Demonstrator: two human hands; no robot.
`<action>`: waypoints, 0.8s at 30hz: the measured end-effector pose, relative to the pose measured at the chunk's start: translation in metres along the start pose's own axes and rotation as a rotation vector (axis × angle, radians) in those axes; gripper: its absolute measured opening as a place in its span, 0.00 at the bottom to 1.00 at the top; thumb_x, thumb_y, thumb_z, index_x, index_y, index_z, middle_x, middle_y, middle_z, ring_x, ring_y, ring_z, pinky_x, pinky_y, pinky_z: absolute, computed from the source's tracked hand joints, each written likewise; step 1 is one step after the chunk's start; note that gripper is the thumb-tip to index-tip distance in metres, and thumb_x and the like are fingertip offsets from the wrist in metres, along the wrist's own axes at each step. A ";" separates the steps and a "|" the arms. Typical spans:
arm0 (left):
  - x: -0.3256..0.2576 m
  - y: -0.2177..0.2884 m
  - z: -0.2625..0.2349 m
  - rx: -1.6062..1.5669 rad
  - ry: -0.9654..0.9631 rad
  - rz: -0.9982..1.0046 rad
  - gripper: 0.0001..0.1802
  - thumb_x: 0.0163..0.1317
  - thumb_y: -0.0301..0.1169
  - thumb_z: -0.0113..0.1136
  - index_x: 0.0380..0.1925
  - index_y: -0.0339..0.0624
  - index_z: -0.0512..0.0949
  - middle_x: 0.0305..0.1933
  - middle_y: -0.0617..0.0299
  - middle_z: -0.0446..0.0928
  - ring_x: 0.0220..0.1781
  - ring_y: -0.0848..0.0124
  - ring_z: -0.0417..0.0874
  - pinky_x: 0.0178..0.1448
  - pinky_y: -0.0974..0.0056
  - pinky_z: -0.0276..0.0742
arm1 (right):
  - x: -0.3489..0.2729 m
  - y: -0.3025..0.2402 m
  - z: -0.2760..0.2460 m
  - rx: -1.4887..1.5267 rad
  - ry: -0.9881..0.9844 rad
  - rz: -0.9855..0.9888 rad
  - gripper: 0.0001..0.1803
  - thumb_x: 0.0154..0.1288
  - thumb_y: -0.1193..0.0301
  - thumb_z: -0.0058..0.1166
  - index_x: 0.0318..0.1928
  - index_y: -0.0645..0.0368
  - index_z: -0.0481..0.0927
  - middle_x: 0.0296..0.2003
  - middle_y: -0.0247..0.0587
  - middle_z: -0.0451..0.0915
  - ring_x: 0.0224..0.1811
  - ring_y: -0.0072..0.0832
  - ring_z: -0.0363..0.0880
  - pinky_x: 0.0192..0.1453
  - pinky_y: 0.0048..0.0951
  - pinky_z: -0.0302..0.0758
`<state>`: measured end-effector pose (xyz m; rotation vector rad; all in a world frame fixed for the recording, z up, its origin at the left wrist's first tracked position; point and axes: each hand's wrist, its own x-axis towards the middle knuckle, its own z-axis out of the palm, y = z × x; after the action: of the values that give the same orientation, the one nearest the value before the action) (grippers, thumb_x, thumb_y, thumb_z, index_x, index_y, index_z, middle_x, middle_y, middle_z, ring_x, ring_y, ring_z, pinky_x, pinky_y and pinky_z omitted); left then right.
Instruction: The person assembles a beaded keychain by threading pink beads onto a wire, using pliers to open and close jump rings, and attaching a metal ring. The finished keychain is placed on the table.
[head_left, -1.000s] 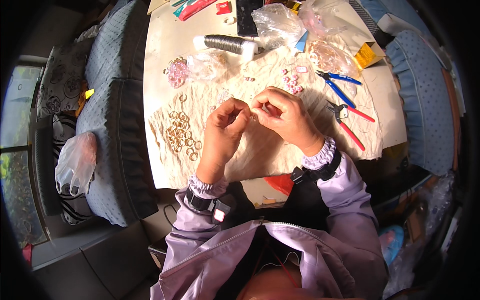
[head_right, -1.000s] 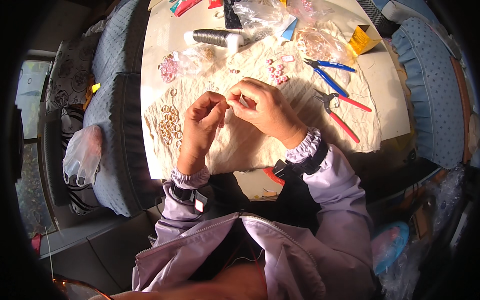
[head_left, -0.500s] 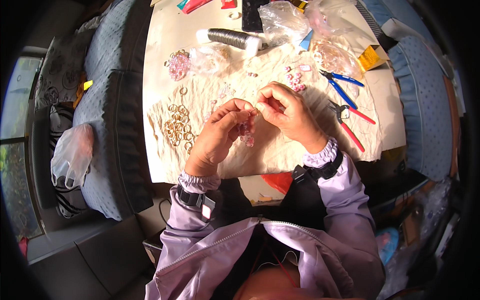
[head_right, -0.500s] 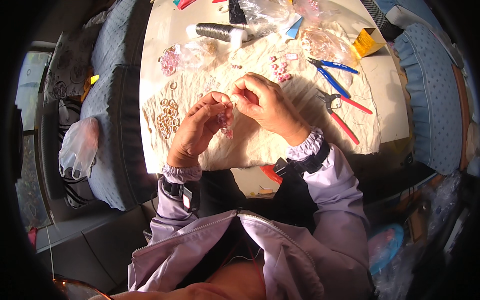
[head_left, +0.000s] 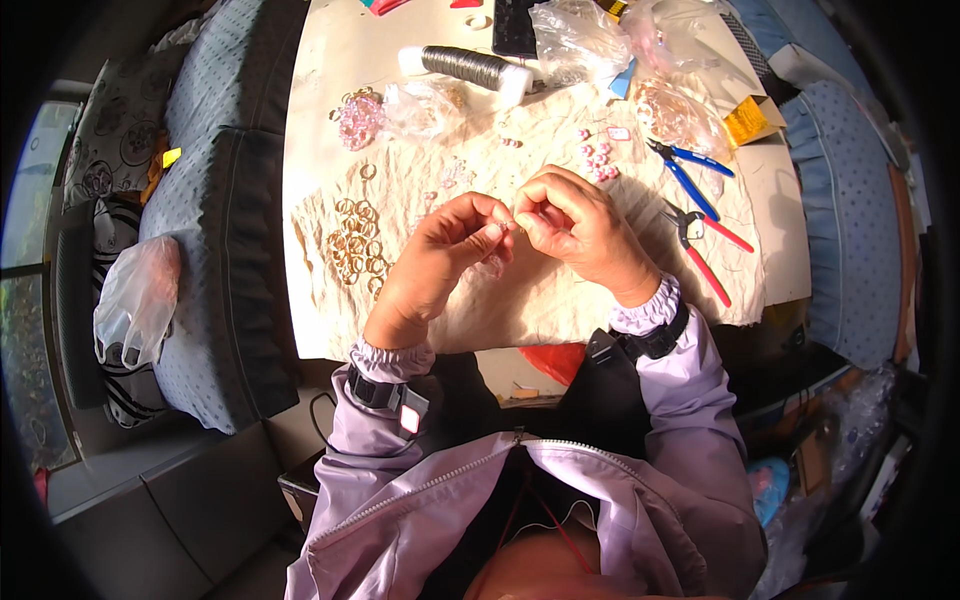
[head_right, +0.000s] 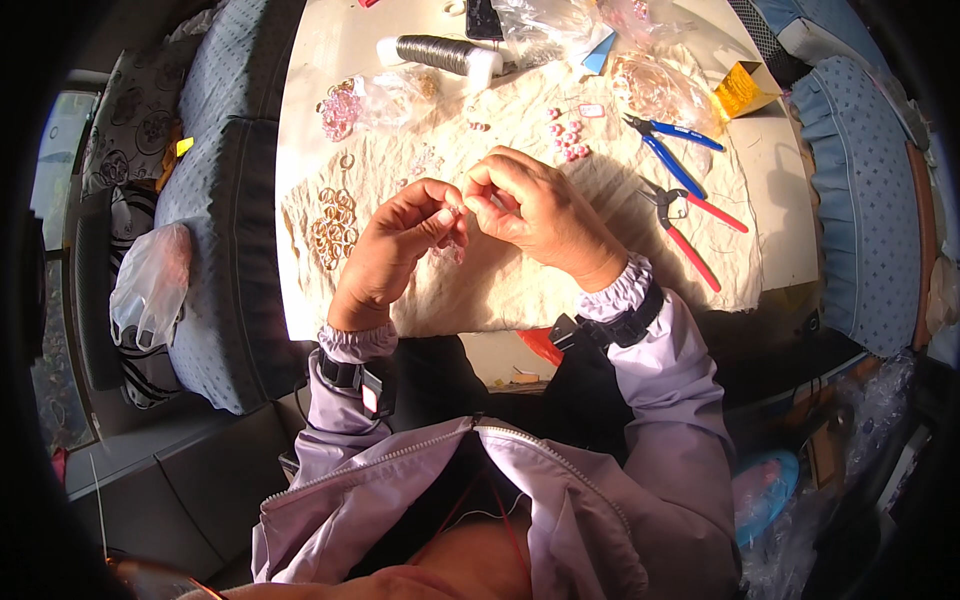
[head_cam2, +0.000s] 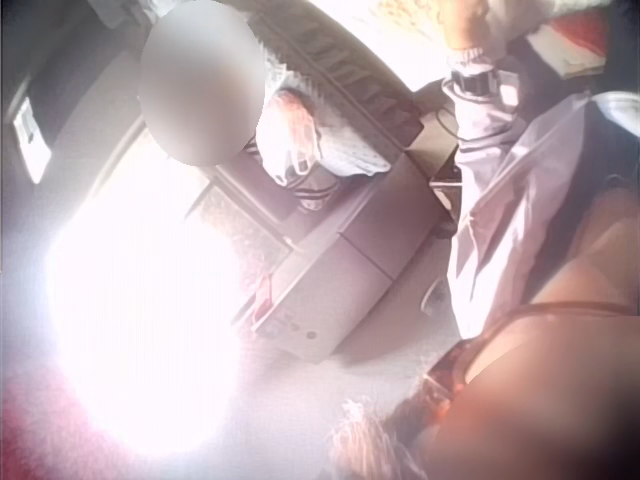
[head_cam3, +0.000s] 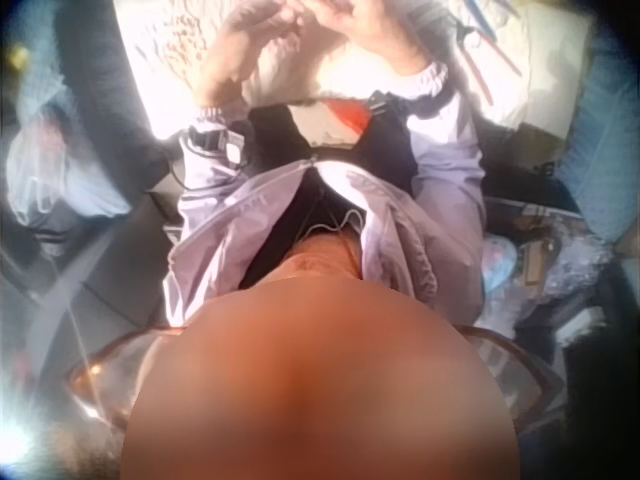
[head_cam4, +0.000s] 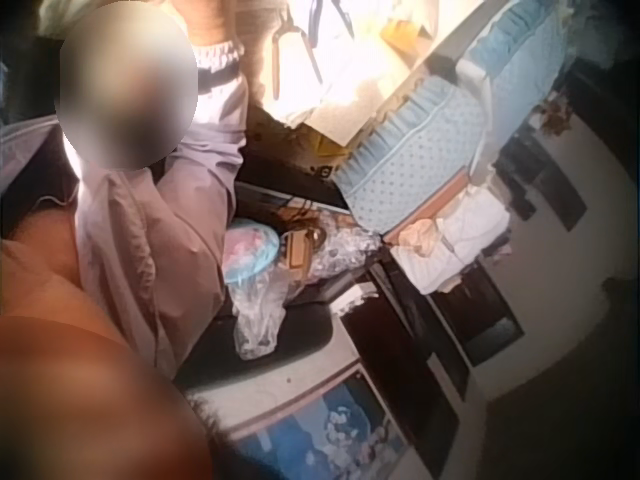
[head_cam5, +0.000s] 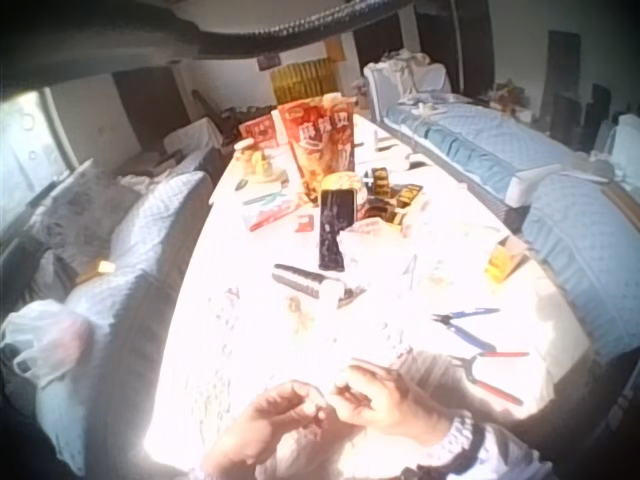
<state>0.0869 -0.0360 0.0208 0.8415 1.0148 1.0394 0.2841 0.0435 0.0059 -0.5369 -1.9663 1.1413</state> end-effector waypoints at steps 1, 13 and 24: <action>0.000 0.000 0.000 0.007 0.006 0.007 0.06 0.74 0.26 0.56 0.46 0.37 0.78 0.38 0.63 0.80 0.39 0.75 0.81 0.44 0.69 0.76 | 0.000 0.000 0.000 -0.006 -0.007 0.004 0.04 0.66 0.77 0.58 0.38 0.61 0.75 0.33 0.33 0.73 0.29 0.20 0.69 0.33 0.22 0.68; 0.001 0.000 0.004 0.068 0.022 0.034 0.05 0.73 0.23 0.55 0.46 0.35 0.78 0.36 0.62 0.80 0.38 0.75 0.80 0.44 0.69 0.76 | -0.001 0.000 0.001 -0.013 0.006 -0.009 0.05 0.65 0.80 0.57 0.38 0.60 0.76 0.34 0.32 0.73 0.29 0.20 0.70 0.33 0.22 0.69; 0.002 0.000 0.004 0.045 0.053 -0.021 0.06 0.73 0.22 0.54 0.46 0.34 0.77 0.36 0.62 0.80 0.36 0.75 0.80 0.42 0.70 0.76 | 0.000 0.000 0.001 -0.039 0.005 -0.036 0.05 0.65 0.81 0.58 0.38 0.60 0.76 0.33 0.34 0.74 0.29 0.21 0.72 0.34 0.24 0.72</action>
<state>0.0909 -0.0349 0.0216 0.8419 1.0935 1.0285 0.2833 0.0427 0.0058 -0.5221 -1.9901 1.0805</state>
